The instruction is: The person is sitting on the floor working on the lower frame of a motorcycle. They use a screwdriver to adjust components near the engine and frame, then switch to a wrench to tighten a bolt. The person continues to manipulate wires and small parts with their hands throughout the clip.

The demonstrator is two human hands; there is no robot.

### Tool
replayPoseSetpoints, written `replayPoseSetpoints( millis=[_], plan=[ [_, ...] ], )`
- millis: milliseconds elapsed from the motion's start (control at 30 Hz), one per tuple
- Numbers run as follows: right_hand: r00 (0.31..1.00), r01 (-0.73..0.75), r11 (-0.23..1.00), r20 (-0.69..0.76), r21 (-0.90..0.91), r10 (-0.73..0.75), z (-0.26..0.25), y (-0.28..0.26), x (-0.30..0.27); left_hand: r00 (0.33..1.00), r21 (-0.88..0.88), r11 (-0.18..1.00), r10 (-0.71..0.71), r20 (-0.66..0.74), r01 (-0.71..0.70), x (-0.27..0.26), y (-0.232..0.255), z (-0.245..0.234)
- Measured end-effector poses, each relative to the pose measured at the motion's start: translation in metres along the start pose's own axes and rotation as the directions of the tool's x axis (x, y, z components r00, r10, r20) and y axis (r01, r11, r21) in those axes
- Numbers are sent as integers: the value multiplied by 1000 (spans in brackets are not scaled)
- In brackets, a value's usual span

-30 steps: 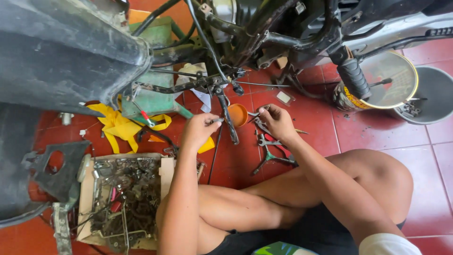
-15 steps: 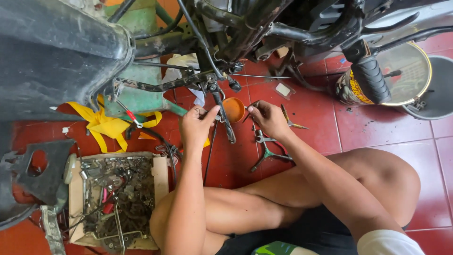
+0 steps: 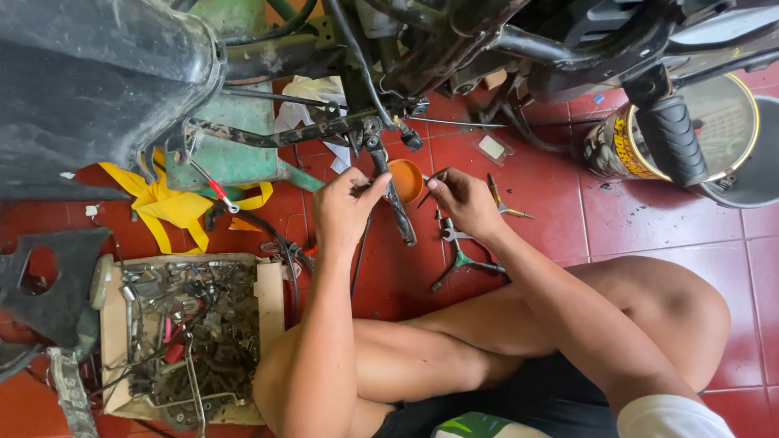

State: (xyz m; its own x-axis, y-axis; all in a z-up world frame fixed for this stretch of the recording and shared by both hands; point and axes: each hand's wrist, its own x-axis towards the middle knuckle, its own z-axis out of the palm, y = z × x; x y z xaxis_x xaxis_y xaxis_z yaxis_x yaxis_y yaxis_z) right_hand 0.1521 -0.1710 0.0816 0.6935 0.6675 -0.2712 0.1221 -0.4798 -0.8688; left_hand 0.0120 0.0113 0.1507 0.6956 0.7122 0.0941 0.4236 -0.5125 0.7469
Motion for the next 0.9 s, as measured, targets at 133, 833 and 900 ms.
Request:
replayPoseSetpoints(
  millis=[133,833,900],
  plan=[
    [1000,-2,1000,11,8,2,1,-1,-1,993,23,993,115,32,-116,-1,8,-2],
    [871,437,848,-378,300,-314,9,-91,-42,933,-62,954,271,-238,-293,20,1,16],
    [859,425,885,-394,190,-328,9,-91,-38,926,35,958,284,-247,-285,19,0,20]
  ],
)
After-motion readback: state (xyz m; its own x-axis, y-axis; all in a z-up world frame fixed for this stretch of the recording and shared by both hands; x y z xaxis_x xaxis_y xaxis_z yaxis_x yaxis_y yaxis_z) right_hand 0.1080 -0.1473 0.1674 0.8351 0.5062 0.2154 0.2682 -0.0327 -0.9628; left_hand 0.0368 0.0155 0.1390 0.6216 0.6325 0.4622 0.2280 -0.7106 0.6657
